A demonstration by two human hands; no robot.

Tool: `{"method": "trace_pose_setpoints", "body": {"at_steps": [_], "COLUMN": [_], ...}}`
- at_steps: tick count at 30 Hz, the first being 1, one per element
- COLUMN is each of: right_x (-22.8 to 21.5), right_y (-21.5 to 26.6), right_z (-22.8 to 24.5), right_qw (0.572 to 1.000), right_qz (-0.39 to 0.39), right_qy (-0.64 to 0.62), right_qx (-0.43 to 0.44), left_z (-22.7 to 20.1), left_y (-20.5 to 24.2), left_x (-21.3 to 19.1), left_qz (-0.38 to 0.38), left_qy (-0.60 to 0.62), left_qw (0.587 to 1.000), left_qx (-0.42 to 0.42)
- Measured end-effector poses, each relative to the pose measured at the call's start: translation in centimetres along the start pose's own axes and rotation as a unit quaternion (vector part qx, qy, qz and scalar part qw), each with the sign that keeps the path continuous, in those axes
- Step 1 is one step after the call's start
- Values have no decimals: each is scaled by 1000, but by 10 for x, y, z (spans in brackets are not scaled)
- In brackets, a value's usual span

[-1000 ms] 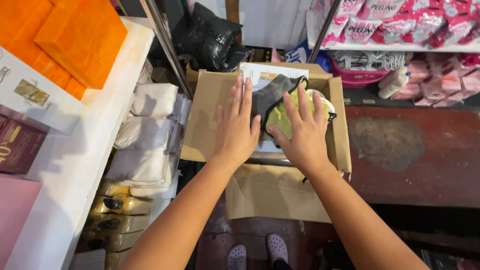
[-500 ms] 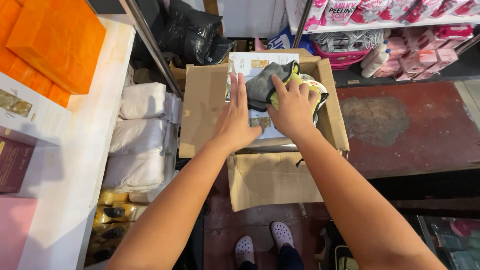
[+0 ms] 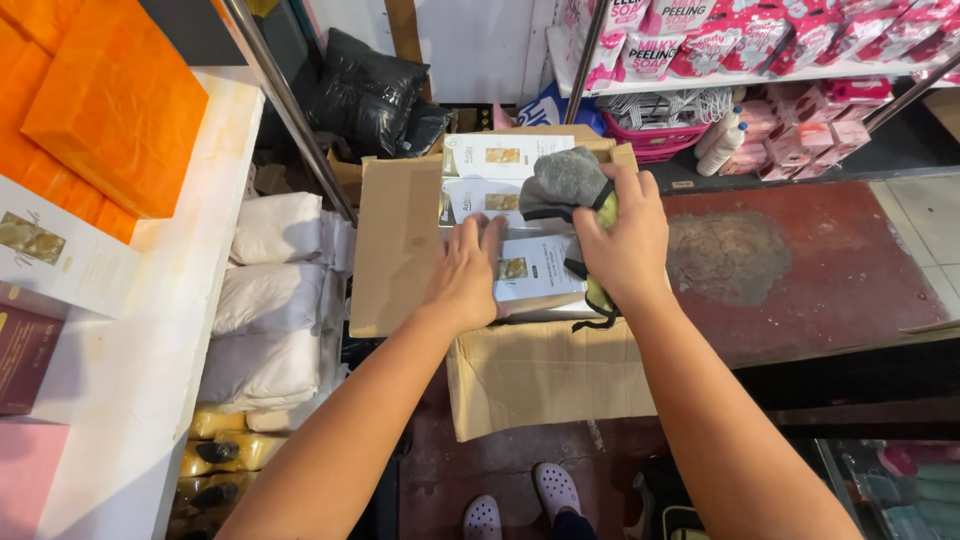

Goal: The person wipes white product boxes with a gray cloth and places them on a white shelf. The person repeatedly takes boxes from a cardboard box, wipes them, and arranges them on the shelf.

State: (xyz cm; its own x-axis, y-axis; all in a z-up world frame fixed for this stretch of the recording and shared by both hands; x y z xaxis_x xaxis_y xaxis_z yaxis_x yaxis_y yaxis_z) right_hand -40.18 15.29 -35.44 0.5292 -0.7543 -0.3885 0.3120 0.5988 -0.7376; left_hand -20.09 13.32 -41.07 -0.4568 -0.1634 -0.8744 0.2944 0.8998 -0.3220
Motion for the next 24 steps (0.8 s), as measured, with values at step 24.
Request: {"method": "trace_pose_setpoints", "body": {"at_steps": [24], "right_x": [-34], "right_y": [-11], "right_z": [33], "right_qw": [957], "right_qz": [284], "right_qy": [-13], "right_qx": [-58], "left_z": [-47], "left_y": [-9], "left_x": [-82], "left_qz": [58], "left_qy": [-87], "left_qw": [982], "left_qx": [158]}}
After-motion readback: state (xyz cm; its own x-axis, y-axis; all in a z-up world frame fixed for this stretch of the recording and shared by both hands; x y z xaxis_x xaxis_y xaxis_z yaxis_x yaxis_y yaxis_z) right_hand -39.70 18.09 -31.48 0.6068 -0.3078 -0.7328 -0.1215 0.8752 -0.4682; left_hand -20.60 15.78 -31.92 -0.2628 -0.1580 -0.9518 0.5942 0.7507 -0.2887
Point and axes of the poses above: each hand's wrist, its own y-axis away from the middle knuckle, its own x-axis out of the palm, z = x × y, the point moved 2 cm from there along -y, towards the middle knuckle, and after that the axes turned 15 degrees about -z, right-handed, at the moved point
